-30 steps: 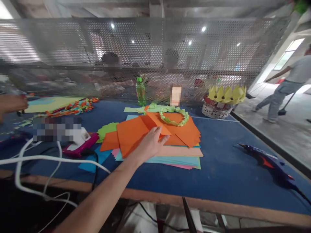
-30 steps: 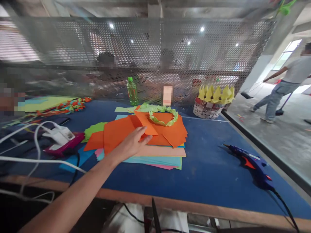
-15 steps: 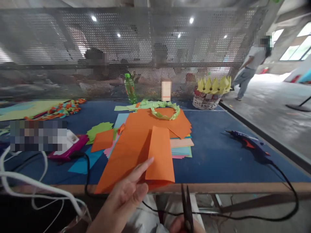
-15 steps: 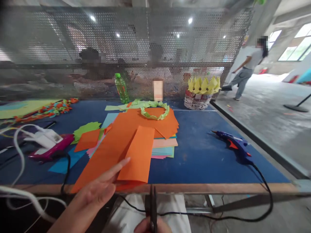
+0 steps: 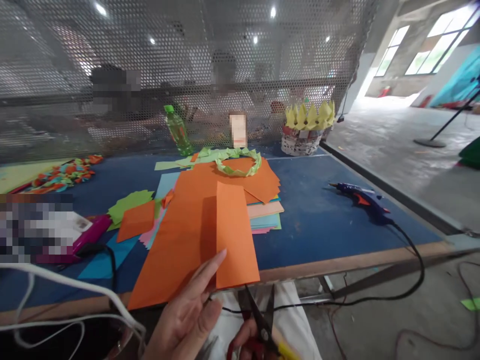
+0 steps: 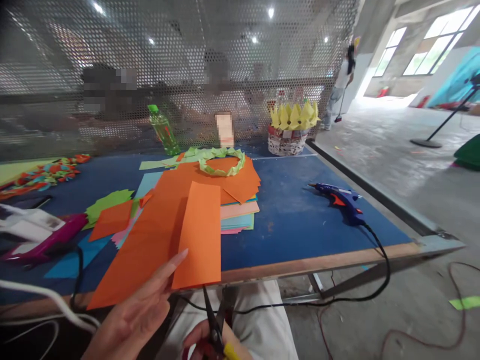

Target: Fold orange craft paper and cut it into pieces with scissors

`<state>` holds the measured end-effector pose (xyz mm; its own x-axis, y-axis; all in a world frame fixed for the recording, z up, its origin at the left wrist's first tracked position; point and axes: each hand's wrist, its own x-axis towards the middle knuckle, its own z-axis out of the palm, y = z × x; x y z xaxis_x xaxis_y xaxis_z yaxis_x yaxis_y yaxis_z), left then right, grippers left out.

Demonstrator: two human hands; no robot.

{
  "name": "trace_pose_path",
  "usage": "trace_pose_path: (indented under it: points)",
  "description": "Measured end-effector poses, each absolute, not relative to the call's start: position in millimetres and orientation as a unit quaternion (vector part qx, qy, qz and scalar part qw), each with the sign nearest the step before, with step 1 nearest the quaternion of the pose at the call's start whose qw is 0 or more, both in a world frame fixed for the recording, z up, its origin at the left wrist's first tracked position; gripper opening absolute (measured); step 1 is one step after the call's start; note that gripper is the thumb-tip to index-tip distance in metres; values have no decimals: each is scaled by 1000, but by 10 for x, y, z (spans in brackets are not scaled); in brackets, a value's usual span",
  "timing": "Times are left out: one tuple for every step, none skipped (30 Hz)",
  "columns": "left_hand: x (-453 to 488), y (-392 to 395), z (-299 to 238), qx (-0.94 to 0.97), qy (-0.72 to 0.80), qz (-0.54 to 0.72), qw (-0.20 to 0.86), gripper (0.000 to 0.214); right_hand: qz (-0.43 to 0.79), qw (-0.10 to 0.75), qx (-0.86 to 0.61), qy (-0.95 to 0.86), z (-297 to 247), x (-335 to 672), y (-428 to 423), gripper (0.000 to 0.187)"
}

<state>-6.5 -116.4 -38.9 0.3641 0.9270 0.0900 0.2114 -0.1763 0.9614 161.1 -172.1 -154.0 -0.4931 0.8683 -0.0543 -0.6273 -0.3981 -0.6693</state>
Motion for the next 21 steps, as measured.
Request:
trace_pose_path:
  points:
    - [-88,-1173,-395,676,429,366,474,49,811,477,-195,-276,-1526,1568,-1728,64]
    - [-122,-1178,-404,691,429,354,462,49,810,489,-188,-264,-1516,1520,-1731,69]
    - [-163,-1180,-418,710,428,338,446,49,804,505,-185,-255,-1510,1470,-1733,73]
    - [-205,-1181,-435,733,423,322,424,49,792,526,-185,-250,-1505,1424,-1733,76]
    - [-244,-1182,-455,758,418,305,398,50,782,540,-183,-252,-1501,1388,-1734,77]
    - [-275,-1182,-479,779,417,296,362,50,772,553,-180,-256,-1496,1364,-1734,78]
    - [-294,-1182,-504,797,423,294,316,50,760,570,-172,-261,-1489,1354,-1734,79]
    - [-302,-1178,-529,809,436,295,261,50,750,584,-158,-267,-1478,1357,-1735,79]
    - [-298,-1169,-554,820,448,296,199,49,745,593,-143,-271,-1463,1372,-1735,79]
    - [-286,-1154,-577,831,452,295,135,48,743,596,-134,-273,-1444,1395,-1736,79]
    - [-268,-1132,-598,838,453,295,73,46,743,596,-133,-274,-1422,1421,-1739,78]
    - [-246,-1104,-615,845,444,297,15,45,744,592,-139,-276,-1399,1447,-1743,78]
    - [-224,-1073,-629,851,432,298,-33,43,745,590,-146,-276,-1378,1470,-1749,78]
    - [-203,-1042,-640,854,419,301,-71,40,744,589,-155,-276,-1361,1487,-1756,78]
    - [-183,-1015,-648,856,407,303,-96,38,743,588,-161,-275,-1349,1497,-1765,78]
    - [-165,-992,-653,860,397,301,-107,37,743,588,-162,-275,-1343,1502,-1773,78]
    - [-148,-973,-657,868,386,294,-107,38,743,588,-164,-275,-1344,1501,-1781,77]
    - [-131,-959,-661,878,372,286,-100,41,742,588,-167,-273,-1349,1498,-1788,77]
    - [-115,-948,-665,887,356,278,-93,45,743,588,-171,-270,-1358,1494,-1792,77]
    - [-100,-937,-670,897,340,268,-90,50,745,585,-178,-267,-1368,1490,-1794,77]
    - [-86,-925,-676,907,323,256,-92,53,747,582,-185,-263,-1377,1487,-1793,78]
